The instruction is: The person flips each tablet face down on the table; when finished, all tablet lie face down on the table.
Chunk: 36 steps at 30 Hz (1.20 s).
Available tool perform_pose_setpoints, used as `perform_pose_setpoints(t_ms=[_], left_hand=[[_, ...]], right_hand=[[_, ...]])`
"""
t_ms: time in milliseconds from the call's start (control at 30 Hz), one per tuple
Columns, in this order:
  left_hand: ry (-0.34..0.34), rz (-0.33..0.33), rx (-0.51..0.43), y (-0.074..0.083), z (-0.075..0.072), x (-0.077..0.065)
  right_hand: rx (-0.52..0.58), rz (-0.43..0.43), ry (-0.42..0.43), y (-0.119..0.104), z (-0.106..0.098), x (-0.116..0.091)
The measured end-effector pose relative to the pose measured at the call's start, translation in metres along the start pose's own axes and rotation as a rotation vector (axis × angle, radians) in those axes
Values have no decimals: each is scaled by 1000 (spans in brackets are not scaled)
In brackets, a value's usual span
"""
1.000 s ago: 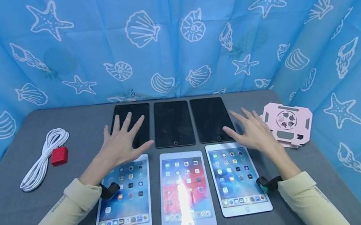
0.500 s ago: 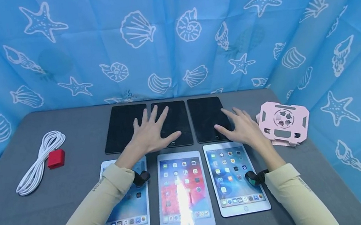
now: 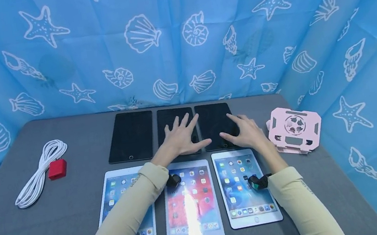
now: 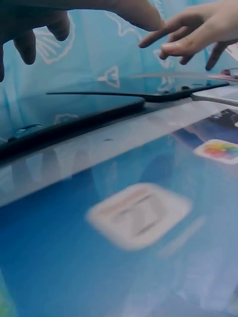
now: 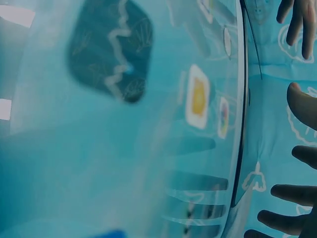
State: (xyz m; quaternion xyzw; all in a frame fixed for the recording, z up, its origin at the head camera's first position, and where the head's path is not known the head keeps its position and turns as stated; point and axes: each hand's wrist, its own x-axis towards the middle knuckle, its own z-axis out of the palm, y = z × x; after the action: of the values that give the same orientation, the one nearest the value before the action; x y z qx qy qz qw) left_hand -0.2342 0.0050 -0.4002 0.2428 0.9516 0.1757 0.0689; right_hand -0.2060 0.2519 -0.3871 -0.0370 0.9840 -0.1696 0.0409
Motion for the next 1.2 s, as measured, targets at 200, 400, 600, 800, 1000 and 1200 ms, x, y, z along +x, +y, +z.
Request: perform_pose_setpoints(t_ms=[200,400,600,800,1000,1200], left_hand=[[-35,0,-16,8,9,10],[-80,-22,-1,12,16,16],[-100,-30,36,16,20,20],[-125,-39,64,19,20,19],[-132,-46,84,19,22,20],[-126,-49,82,19,24,22]], right_hand=[[13,4,-12,4,3,1],[34,18,-78,8,3,1],[34,48,-138,10,3,2],[26,124,-207,9,1,4],[116,154,-243,8,0,3],[264,174,-249,11,2,5]])
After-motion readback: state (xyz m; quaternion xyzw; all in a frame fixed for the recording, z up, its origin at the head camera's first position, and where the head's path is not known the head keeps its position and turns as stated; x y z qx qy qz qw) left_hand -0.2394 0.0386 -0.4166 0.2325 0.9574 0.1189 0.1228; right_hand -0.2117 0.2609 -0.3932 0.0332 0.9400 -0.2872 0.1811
